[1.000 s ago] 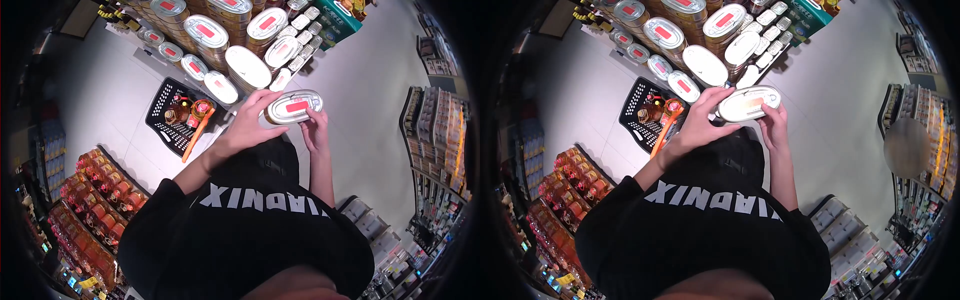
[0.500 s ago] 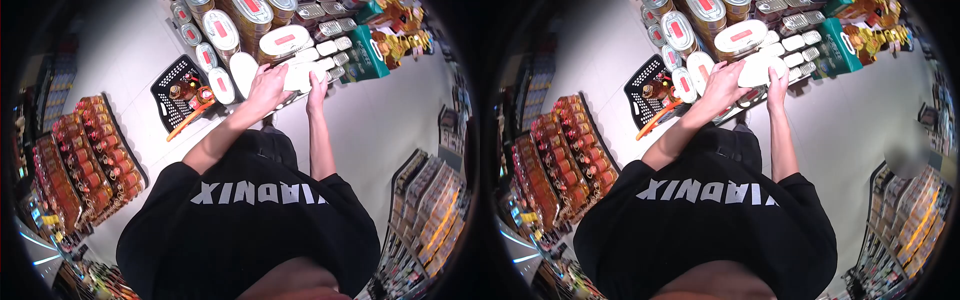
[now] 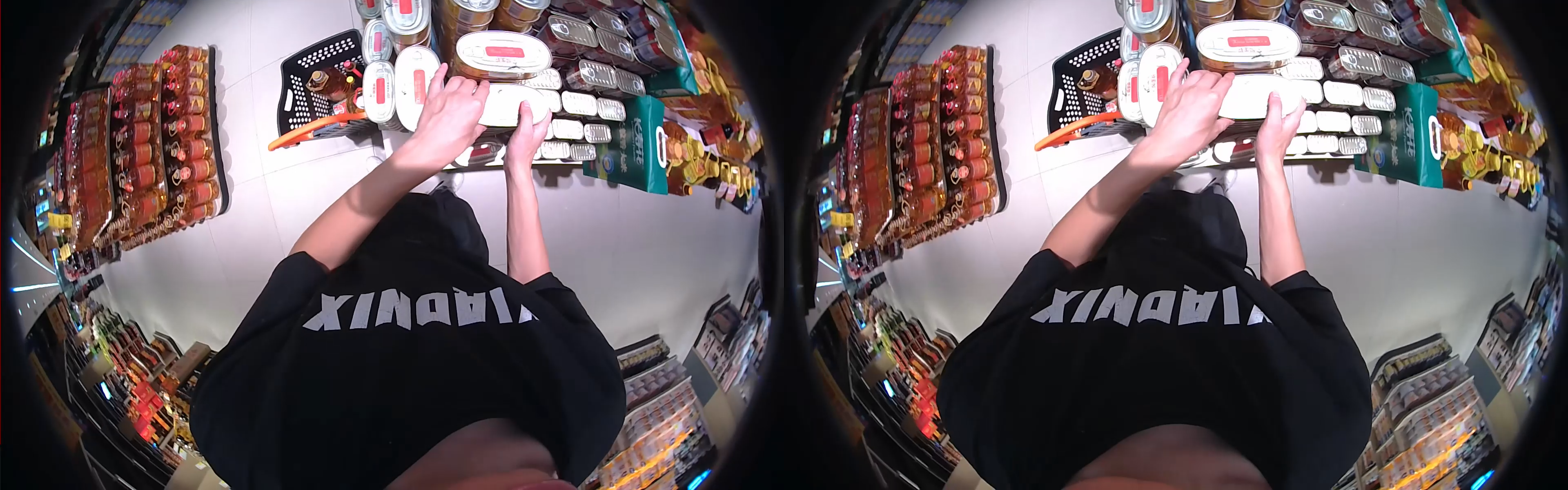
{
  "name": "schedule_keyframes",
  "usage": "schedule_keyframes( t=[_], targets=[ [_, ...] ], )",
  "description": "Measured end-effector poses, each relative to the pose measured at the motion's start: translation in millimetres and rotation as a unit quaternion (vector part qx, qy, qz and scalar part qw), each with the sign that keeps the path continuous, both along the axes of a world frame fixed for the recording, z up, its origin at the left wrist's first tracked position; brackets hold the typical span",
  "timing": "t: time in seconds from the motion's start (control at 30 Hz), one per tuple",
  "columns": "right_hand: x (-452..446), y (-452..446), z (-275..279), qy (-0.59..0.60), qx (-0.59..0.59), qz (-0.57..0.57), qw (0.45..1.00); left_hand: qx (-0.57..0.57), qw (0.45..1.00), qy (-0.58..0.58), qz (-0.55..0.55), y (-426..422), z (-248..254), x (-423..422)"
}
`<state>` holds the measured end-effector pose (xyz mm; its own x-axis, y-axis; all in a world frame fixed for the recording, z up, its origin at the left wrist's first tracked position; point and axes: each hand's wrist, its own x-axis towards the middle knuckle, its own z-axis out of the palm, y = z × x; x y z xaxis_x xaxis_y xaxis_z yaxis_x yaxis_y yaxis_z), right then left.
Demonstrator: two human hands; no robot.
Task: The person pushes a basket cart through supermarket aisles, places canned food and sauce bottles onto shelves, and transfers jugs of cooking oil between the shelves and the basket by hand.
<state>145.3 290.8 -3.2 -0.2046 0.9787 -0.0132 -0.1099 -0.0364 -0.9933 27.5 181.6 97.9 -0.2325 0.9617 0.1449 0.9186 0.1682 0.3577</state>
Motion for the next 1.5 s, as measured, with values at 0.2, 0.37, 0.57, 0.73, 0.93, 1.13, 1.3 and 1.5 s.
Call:
schedule_keyframes(
  t=[0.2, 0.37, 0.57, 0.73, 0.93, 1.13, 1.3, 1.5],
  targets=[
    [8.2, 5.3, 2.5, -0.023, -0.023, 0.035, 0.999, 0.066, 0.997, 0.027, 0.025, -13.3, -6.6, 11.7],
    [23.8, -27.6, -16.2, -0.041, -0.066, -0.137, 0.987, 0.155, 0.978, -0.137, -0.027, -88.7, -0.8, 14.5],
    [38.3, -133.6, -101.3, -0.145, -0.335, -0.017, 0.931, 0.052, 0.973, -0.223, 0.043, -235.5, -59.9, -53.9],
    [-61.5, -241.7, -89.3, -0.231, -0.288, 0.296, 0.881, 0.027, 0.951, -0.265, 0.155, -343.3, -92.1, -118.0],
    [-211.1, -298.5, -65.5, -0.335, 0.077, 0.425, 0.838, 0.028, 0.947, -0.246, 0.207, -393.0, -110.9, -185.7],
    [-277.1, -308.0, -77.3, -0.5, 0.408, 0.385, 0.659, 0.012, 0.971, -0.101, 0.214, -360.5, -168.6, -243.4],
    [-299.9, -307.8, -74.4, -0.592, 0.524, 0.346, 0.506, -0.055, 0.982, -0.04, 0.174, -318.0, -197.3, -269.4],
    [-355.2, -252.1, -119.0, -0.512, 0.421, 0.586, 0.467, -0.223, 0.959, -0.152, 0.087, -280.0, -213.4, -313.1]
  ],
)
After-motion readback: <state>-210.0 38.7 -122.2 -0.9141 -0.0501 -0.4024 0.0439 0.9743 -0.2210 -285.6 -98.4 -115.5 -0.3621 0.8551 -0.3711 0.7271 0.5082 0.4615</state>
